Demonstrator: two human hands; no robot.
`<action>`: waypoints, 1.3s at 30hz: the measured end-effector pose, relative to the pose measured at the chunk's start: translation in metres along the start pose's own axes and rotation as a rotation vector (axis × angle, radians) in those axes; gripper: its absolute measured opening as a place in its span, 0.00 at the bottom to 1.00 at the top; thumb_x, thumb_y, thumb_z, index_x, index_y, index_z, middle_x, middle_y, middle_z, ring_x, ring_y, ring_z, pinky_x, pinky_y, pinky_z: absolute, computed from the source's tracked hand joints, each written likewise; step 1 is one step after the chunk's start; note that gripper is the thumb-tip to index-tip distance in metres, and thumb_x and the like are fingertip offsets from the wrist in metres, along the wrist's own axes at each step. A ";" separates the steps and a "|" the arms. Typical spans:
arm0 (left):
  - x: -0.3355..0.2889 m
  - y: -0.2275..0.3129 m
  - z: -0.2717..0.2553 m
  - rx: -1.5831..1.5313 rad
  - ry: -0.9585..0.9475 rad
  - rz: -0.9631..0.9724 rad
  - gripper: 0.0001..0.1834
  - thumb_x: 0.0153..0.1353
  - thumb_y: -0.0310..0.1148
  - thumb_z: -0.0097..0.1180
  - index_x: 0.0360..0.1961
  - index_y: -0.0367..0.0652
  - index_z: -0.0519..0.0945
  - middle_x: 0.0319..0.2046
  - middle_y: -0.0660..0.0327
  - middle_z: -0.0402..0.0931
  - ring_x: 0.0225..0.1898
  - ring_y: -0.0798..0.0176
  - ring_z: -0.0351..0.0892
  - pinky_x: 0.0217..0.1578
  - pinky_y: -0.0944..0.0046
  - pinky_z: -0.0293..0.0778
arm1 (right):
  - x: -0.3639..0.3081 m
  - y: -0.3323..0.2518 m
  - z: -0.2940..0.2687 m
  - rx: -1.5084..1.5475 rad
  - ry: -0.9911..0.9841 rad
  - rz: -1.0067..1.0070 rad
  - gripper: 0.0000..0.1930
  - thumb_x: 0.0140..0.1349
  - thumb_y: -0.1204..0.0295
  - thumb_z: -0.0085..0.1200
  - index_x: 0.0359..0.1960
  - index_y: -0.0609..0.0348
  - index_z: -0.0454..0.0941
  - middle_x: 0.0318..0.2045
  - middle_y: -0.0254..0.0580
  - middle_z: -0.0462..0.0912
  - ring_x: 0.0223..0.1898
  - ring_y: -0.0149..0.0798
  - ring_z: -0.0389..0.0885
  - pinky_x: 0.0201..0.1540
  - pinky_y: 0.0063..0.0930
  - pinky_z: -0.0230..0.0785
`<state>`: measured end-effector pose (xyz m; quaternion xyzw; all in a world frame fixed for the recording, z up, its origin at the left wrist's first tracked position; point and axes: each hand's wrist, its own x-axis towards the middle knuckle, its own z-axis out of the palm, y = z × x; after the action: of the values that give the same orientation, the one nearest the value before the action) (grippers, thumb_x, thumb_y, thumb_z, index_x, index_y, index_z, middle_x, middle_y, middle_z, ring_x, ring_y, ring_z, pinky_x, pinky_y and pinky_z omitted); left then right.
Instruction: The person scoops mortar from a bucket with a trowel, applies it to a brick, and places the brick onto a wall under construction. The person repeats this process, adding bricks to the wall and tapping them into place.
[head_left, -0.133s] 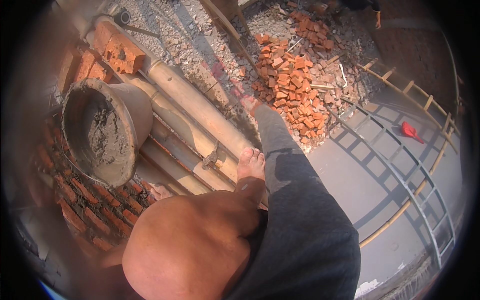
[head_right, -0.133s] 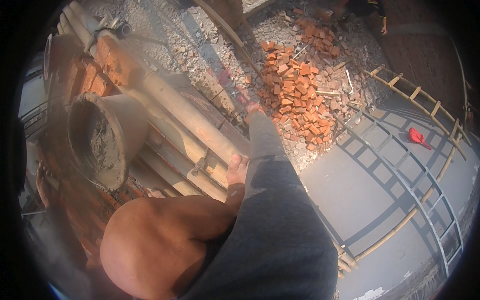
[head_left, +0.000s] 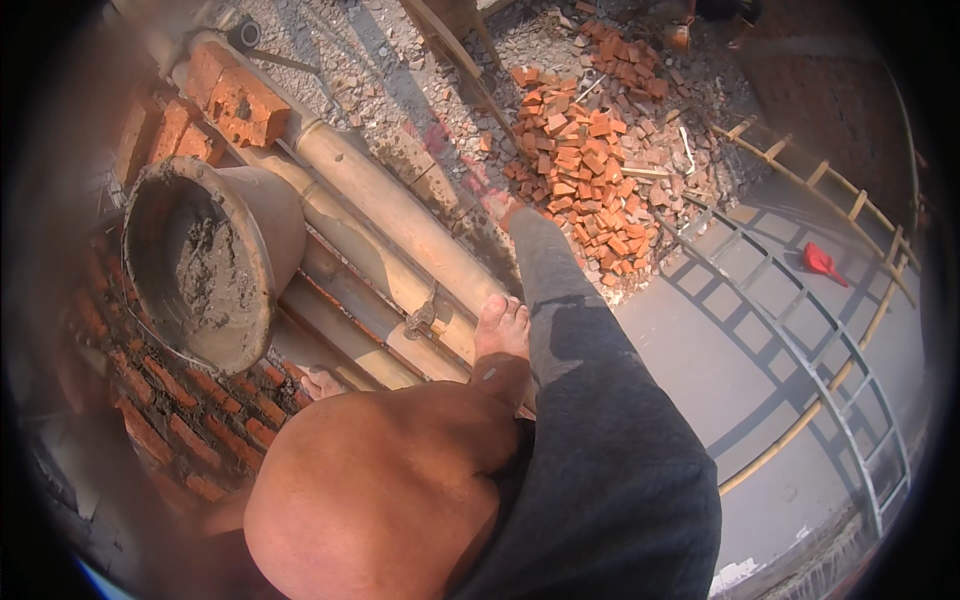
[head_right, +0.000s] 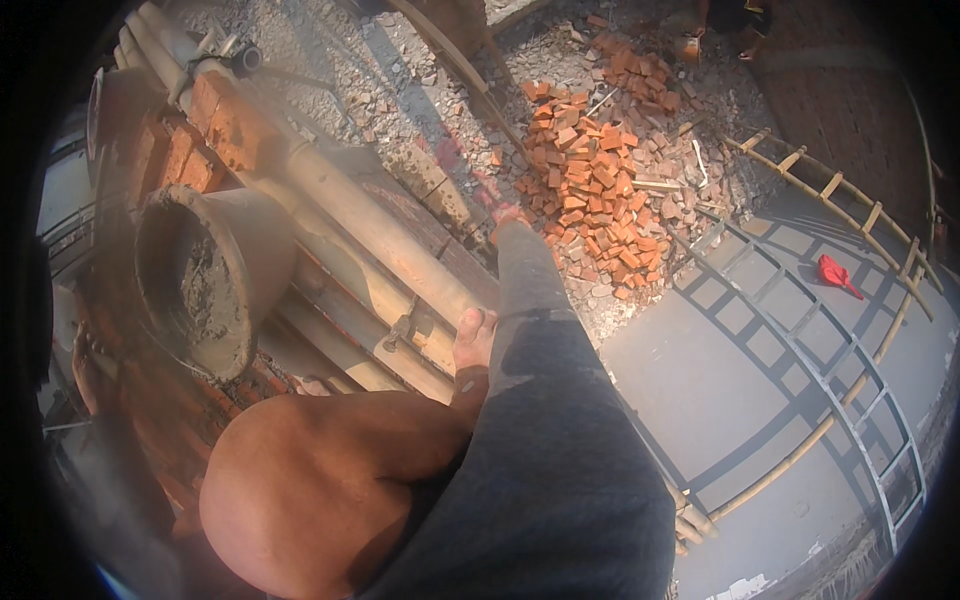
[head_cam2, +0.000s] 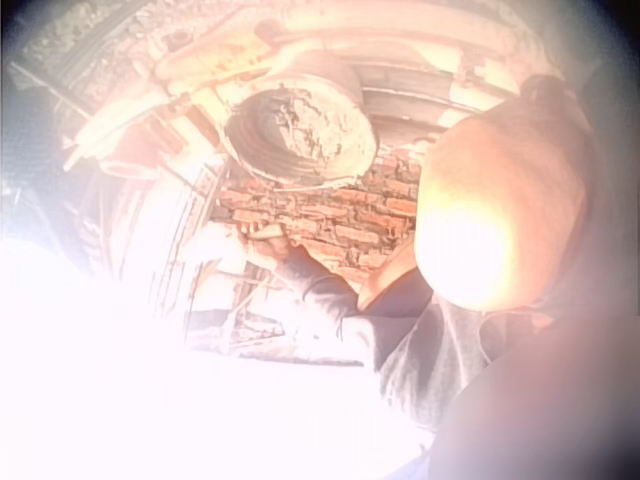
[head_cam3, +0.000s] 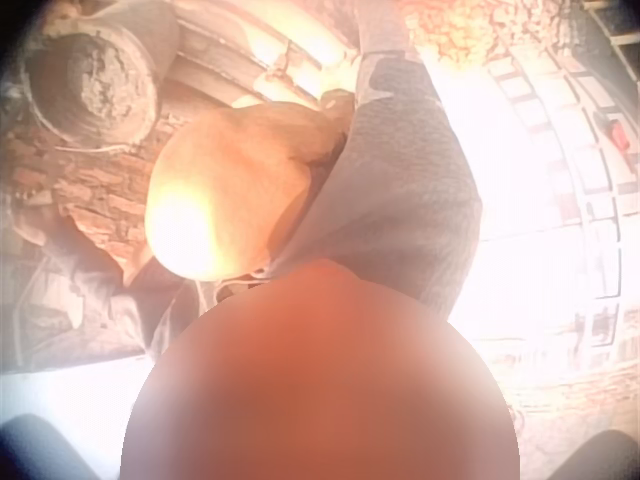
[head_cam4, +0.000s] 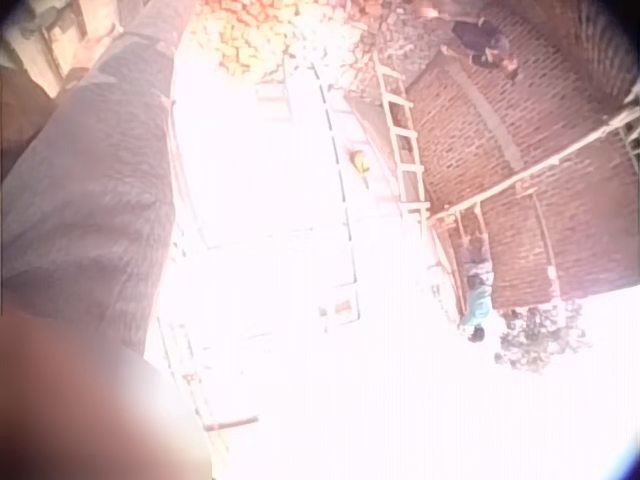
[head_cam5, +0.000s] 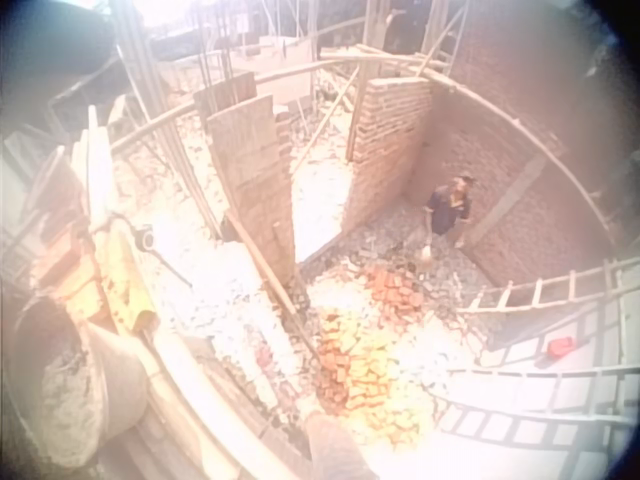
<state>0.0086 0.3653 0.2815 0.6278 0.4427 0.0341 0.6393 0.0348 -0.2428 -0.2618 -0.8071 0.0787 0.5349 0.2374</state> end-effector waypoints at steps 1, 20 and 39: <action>-0.002 -0.001 0.003 0.001 0.011 0.006 0.10 0.66 0.41 0.62 0.31 0.52 0.77 0.24 0.71 0.73 0.29 0.68 0.74 0.37 0.60 0.78 | 0.001 0.000 -0.001 0.000 0.004 -0.004 0.24 0.66 0.66 0.53 0.63 0.57 0.78 0.64 0.56 0.79 0.66 0.58 0.76 0.67 0.48 0.70; 0.008 -0.003 -0.011 0.102 -0.096 0.239 0.23 0.61 0.30 0.65 0.57 0.33 0.78 0.42 0.51 0.85 0.39 0.54 0.86 0.39 0.53 0.86 | 0.005 0.010 -0.015 0.022 0.013 -0.004 0.24 0.66 0.65 0.53 0.63 0.57 0.78 0.64 0.56 0.79 0.66 0.58 0.76 0.67 0.49 0.69; -0.038 -0.002 0.069 0.238 0.174 0.204 0.09 0.64 0.36 0.64 0.39 0.47 0.77 0.30 0.64 0.79 0.31 0.63 0.80 0.35 0.58 0.82 | 0.010 -0.007 -0.011 0.022 -0.005 -0.042 0.25 0.66 0.65 0.53 0.64 0.57 0.78 0.64 0.56 0.79 0.66 0.59 0.76 0.68 0.50 0.69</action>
<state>0.0269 0.2886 0.2868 0.7354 0.4315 0.1003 0.5128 0.0510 -0.2404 -0.2656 -0.8045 0.0668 0.5310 0.2577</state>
